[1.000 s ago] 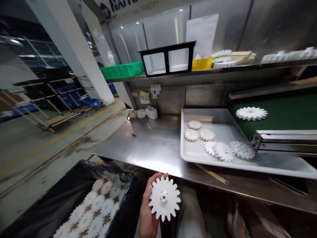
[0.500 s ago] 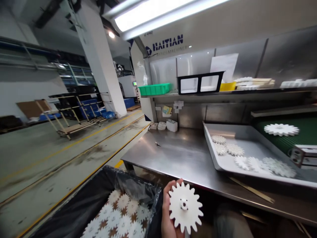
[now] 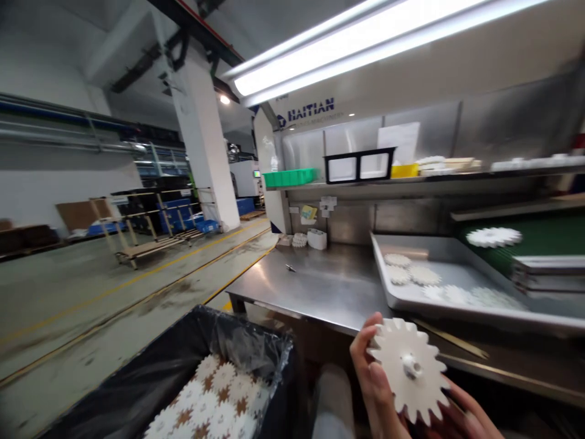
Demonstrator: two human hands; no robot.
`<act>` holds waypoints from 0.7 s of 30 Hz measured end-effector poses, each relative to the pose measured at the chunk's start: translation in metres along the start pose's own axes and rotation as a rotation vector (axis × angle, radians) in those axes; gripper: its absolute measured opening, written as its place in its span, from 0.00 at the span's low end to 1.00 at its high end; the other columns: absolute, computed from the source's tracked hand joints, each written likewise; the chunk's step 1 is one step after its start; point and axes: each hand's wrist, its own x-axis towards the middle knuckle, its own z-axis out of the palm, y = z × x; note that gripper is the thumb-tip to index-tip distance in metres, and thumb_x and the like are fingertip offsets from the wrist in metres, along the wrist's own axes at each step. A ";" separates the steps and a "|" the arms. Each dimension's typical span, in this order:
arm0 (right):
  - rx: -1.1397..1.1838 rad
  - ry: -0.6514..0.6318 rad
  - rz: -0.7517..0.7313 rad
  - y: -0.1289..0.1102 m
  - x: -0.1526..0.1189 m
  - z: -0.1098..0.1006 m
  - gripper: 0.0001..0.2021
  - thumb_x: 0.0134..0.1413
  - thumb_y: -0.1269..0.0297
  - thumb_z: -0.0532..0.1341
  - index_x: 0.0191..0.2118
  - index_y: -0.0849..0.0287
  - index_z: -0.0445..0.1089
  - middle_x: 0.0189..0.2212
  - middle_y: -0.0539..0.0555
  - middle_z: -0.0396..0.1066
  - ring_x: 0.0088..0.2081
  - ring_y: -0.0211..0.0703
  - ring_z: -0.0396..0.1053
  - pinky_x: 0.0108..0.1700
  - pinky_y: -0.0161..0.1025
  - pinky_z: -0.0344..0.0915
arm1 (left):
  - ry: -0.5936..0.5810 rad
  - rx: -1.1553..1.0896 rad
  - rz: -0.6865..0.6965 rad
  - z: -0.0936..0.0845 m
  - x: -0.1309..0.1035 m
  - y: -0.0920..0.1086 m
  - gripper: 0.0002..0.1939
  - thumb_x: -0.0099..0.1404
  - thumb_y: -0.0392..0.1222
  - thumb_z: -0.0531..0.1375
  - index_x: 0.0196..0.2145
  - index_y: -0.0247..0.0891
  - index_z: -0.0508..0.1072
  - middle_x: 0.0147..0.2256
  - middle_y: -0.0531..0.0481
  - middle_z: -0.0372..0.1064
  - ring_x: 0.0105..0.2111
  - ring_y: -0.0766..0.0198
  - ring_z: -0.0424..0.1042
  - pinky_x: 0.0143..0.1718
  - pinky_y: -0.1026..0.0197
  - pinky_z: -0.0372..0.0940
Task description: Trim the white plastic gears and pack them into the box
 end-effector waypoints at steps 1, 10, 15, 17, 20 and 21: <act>-0.003 0.036 0.011 -0.001 -0.012 -0.016 0.18 0.63 0.51 0.67 0.58 0.30 0.77 0.60 0.44 0.78 0.70 0.60 0.64 0.54 0.46 0.82 | 0.028 0.031 0.051 0.006 -0.009 -0.011 0.30 0.62 0.64 0.67 0.56 0.45 0.75 0.76 0.42 0.50 0.75 0.38 0.46 0.74 0.44 0.40; 0.124 0.290 -0.116 -0.037 -0.049 -0.068 0.30 0.50 0.48 0.78 0.57 0.51 0.76 0.40 0.55 0.85 0.40 0.53 0.83 0.40 0.41 0.80 | 0.224 0.258 0.303 0.017 -0.023 -0.026 0.14 0.69 0.54 0.65 0.47 0.47 0.74 0.56 0.45 0.77 0.54 0.48 0.74 0.54 0.51 0.67; 0.204 0.194 -0.153 -0.035 -0.038 -0.058 0.32 0.53 0.47 0.76 0.61 0.50 0.73 0.42 0.56 0.85 0.41 0.51 0.83 0.44 0.41 0.78 | 0.295 0.306 0.299 -0.004 -0.013 -0.009 0.17 0.64 0.52 0.69 0.47 0.45 0.73 0.46 0.47 0.81 0.37 0.57 0.77 0.37 0.58 0.70; 0.214 0.176 -0.132 -0.029 -0.034 -0.054 0.32 0.53 0.47 0.76 0.61 0.50 0.72 0.41 0.56 0.85 0.39 0.51 0.83 0.41 0.41 0.78 | 0.339 0.296 0.276 -0.012 -0.011 -0.004 0.17 0.63 0.51 0.70 0.46 0.45 0.73 0.42 0.49 0.80 0.34 0.60 0.76 0.35 0.61 0.70; 0.221 0.161 -0.099 -0.020 -0.032 -0.050 0.29 0.52 0.48 0.76 0.58 0.47 0.74 0.41 0.55 0.85 0.37 0.49 0.82 0.40 0.40 0.78 | 0.359 0.254 0.253 -0.022 -0.009 0.002 0.16 0.64 0.50 0.69 0.46 0.45 0.73 0.33 0.54 0.77 0.31 0.62 0.75 0.33 0.63 0.69; 0.223 0.158 -0.086 -0.018 -0.032 -0.049 0.29 0.52 0.48 0.76 0.58 0.47 0.74 0.41 0.55 0.85 0.36 0.48 0.82 0.40 0.39 0.77 | 0.352 0.236 0.252 -0.025 -0.008 0.004 0.15 0.65 0.51 0.68 0.46 0.46 0.73 0.29 0.56 0.74 0.29 0.63 0.73 0.33 0.64 0.68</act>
